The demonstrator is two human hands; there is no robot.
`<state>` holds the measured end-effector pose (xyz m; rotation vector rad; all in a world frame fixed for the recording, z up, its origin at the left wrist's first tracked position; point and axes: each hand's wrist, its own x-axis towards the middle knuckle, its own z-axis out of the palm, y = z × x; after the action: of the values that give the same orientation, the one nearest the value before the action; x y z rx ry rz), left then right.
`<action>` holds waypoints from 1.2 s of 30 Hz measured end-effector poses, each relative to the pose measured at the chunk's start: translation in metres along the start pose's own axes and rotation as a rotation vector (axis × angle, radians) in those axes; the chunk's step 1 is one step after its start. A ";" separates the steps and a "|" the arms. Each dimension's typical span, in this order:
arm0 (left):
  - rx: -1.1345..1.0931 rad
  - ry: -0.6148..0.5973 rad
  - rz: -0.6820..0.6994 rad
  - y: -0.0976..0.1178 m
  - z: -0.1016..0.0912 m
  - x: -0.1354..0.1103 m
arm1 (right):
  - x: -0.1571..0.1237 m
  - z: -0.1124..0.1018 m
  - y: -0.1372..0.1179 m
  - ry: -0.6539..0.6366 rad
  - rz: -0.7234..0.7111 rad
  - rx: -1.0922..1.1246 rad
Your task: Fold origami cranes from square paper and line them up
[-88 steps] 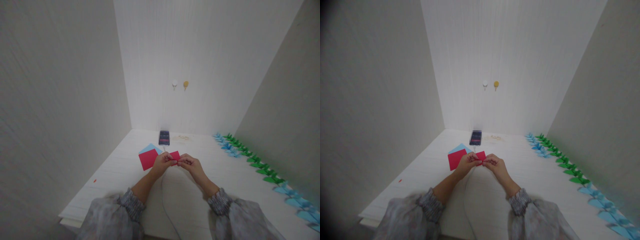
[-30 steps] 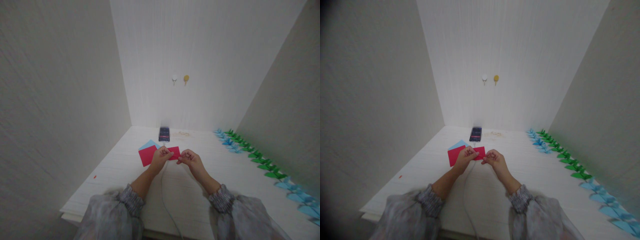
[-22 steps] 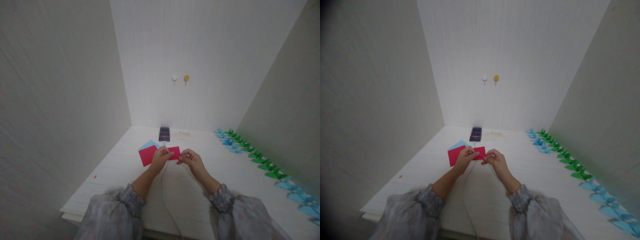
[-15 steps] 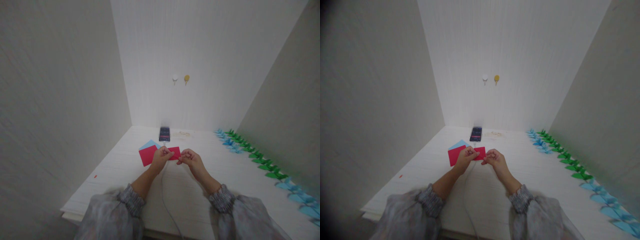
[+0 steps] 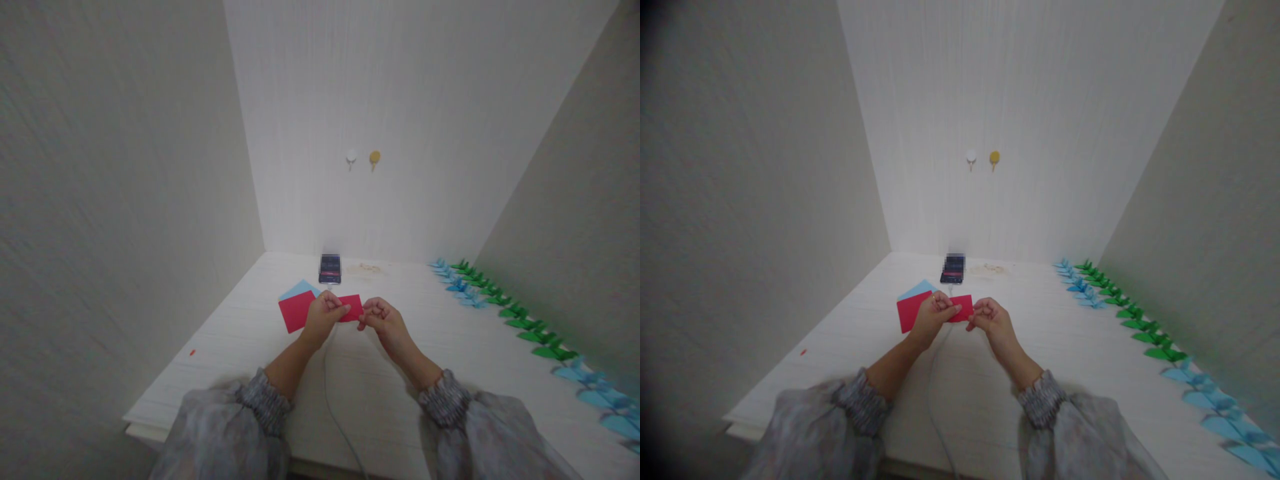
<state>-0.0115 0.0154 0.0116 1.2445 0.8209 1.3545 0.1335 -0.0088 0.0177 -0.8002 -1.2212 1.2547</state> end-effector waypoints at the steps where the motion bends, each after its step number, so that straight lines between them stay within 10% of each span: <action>1: -0.020 -0.002 -0.003 0.000 0.000 0.000 | 0.000 0.000 0.000 0.001 -0.004 0.003; 36: -0.007 -0.137 -0.025 -0.004 -0.002 -0.001 | 0.002 -0.002 0.002 -0.177 0.116 0.053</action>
<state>-0.0129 0.0160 0.0074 1.3026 0.7327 1.2367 0.1350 -0.0063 0.0155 -0.7423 -1.2910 1.4718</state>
